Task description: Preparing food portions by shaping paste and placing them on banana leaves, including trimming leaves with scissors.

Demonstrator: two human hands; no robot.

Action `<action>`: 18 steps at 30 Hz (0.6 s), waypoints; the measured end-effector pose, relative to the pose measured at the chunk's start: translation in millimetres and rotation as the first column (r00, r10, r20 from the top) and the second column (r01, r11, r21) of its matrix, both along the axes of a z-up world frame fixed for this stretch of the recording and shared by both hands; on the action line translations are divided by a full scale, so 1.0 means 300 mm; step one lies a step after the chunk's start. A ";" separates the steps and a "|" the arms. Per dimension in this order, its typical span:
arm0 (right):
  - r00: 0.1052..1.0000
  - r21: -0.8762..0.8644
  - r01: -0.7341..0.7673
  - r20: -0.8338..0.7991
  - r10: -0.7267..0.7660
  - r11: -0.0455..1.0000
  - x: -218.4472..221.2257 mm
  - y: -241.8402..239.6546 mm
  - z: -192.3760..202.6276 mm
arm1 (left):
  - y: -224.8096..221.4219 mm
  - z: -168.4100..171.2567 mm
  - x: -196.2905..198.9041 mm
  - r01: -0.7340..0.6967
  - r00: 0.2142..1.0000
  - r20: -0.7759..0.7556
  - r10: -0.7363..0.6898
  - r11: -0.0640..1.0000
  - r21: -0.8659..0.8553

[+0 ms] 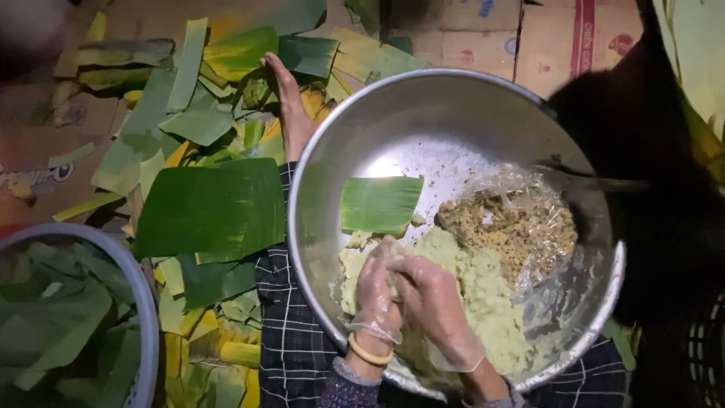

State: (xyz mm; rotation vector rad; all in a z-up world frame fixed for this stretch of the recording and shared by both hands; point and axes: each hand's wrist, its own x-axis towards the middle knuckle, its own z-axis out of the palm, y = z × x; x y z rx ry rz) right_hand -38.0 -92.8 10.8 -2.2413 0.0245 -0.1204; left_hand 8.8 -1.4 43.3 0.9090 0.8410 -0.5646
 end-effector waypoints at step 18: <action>0.924 -0.270 -0.348 -0.263 0.279 0.898 -0.229 -0.285 -0.169 | 0.033 -0.051 0.035 -0.323 0.912 0.149 0.382 0.894 -0.311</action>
